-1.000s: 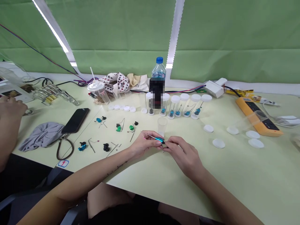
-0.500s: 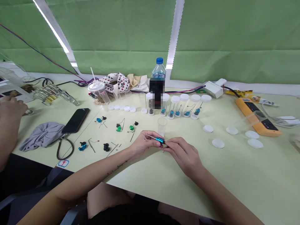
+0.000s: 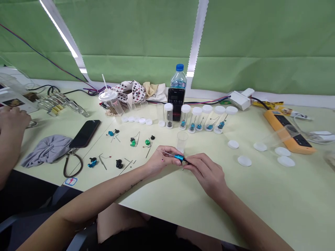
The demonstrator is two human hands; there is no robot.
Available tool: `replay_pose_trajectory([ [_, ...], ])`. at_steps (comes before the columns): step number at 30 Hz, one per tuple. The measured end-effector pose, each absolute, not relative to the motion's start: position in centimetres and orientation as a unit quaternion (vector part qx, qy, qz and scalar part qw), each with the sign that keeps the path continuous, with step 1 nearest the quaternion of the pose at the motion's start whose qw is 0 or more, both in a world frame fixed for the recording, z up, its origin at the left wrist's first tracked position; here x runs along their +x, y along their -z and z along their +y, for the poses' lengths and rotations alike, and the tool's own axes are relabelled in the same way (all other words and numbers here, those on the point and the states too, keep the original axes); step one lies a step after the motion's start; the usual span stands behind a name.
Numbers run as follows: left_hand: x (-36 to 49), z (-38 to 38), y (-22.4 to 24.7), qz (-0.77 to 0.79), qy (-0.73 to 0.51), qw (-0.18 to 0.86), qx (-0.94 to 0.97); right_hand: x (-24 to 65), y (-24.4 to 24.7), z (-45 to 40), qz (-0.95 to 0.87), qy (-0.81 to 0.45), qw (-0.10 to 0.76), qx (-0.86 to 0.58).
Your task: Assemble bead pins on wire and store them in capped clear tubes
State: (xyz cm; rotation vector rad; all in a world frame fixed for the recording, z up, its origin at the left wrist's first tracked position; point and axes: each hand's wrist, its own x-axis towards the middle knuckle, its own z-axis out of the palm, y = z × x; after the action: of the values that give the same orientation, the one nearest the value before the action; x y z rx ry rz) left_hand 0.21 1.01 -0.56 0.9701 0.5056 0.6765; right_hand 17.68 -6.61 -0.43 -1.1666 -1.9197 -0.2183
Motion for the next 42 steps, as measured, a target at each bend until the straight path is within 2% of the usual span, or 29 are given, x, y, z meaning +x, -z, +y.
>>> replay_pose_trajectory([
  [17, 0.05, 0.90, 0.44, 0.217, -0.316, 0.794, 0.472, 17.56, 0.47, -6.64, -0.762, 0.074, 0.444, -0.466],
  [42, 0.14, 0.84, 0.67, 0.227, -0.314, 0.789, 0.477, 17.24, 0.37, -6.93, -0.757, 0.042, 0.408, -0.509],
])
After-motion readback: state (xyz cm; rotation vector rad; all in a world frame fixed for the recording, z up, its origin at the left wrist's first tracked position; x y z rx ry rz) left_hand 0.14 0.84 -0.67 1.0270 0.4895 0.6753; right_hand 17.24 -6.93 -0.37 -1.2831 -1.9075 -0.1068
